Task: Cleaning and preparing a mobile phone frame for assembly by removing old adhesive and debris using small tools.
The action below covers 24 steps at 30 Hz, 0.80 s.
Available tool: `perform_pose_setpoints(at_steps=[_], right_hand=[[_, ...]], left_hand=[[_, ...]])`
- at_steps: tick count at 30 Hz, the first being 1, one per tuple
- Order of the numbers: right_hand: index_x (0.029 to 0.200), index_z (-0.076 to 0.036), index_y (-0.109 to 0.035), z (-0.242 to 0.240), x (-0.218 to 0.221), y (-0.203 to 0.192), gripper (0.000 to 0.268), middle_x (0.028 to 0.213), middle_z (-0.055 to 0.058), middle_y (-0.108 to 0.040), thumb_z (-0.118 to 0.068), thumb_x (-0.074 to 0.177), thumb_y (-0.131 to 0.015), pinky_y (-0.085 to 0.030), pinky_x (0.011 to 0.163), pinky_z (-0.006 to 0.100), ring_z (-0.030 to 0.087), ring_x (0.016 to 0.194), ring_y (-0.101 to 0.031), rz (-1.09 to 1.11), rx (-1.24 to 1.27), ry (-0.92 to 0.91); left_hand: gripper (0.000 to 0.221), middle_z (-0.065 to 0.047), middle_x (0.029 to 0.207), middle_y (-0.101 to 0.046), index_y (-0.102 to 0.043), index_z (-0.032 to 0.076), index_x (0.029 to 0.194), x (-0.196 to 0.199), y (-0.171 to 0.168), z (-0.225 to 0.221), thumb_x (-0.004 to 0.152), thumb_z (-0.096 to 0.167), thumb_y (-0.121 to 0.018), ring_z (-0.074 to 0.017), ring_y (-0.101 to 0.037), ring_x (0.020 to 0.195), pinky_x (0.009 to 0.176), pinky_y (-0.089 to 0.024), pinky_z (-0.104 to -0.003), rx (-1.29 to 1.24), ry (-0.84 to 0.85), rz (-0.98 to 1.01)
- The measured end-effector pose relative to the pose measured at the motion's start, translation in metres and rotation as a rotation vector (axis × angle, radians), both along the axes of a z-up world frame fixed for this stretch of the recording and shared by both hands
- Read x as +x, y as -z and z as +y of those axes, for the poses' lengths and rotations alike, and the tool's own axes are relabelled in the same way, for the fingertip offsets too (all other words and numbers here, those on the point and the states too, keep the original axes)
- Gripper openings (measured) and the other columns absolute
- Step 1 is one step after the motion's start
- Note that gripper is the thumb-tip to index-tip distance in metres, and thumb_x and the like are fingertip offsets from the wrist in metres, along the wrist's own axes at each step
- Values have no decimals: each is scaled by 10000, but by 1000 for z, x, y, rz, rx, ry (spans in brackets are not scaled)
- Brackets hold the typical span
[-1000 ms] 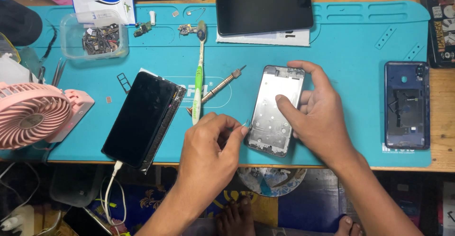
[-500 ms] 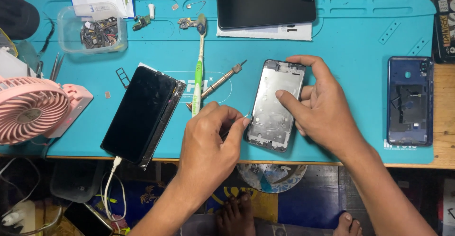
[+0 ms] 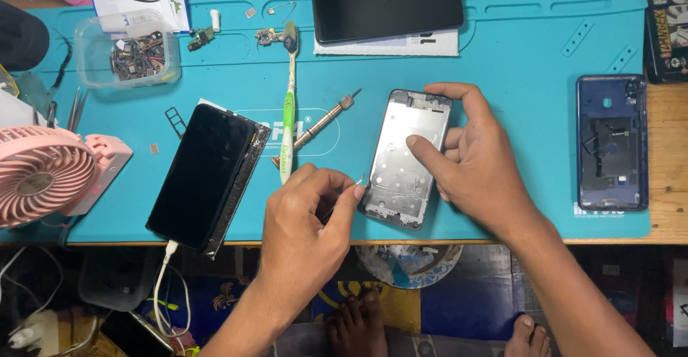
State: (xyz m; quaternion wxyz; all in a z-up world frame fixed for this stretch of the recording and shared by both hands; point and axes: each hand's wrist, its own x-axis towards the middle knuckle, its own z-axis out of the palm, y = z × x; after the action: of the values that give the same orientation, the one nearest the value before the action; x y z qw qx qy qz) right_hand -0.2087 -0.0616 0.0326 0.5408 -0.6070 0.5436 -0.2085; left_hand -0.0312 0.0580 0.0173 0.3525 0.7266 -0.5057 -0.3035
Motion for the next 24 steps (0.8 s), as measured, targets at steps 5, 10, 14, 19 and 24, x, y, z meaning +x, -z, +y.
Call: perform_pose_setpoints(at_steps=[5, 10, 14, 19, 24], right_hand=[[1439, -156, -490, 1, 0, -1, 489, 454, 44, -489, -134, 994, -692, -383, 311, 309, 164, 288, -442, -2, -11, -5], [1423, -158, -489, 0, 0, 1, 484, 511, 77, -575, -103, 988, -693, -355, 273, 302, 155, 288, -456, -46, 12, 19], [1442, -158, -477, 0, -1, -1, 497, 526, 101, -620, -126, 996, -695, -392, 287, 313, 178, 291, -473, 7, 14, -8], [1429, -171, -486, -1, -1, -3, 483, 512, 92, -600, -141, 995, -698, -377, 285, 320, 177, 288, -460, 13, 19, -8], [1454, -162, -473, 0, -2, -3, 494, 473, 68, -508, -154, 1008, -687, -389, 304, 327, 178, 295, -436, 27, 13, -25]], left_hand=[[177, -16, 775, -640, -771, 116, 873, -1, 0, 0, 988, 242, -727, -173, -613, 656, 578, -491, -369, 1, 8, -11], [182, -23, 786, -645, -768, 116, 880, -1, 2, -3, 991, 251, -717, -191, -621, 675, 613, -505, -386, -9, 12, -39], [196, -19, 773, -667, -751, 119, 846, -1, 0, -5, 989, 251, -726, -187, -613, 689, 627, -500, -386, 13, 3, -5], [198, -24, 812, -680, -753, 129, 878, -1, 0, -7, 1001, 280, -718, -209, -632, 706, 642, -513, -420, 35, -3, 6], [230, -21, 732, -667, -704, 112, 793, -1, -1, -11, 982, 241, -727, -183, -599, 665, 614, -477, -386, -20, 0, -15]])
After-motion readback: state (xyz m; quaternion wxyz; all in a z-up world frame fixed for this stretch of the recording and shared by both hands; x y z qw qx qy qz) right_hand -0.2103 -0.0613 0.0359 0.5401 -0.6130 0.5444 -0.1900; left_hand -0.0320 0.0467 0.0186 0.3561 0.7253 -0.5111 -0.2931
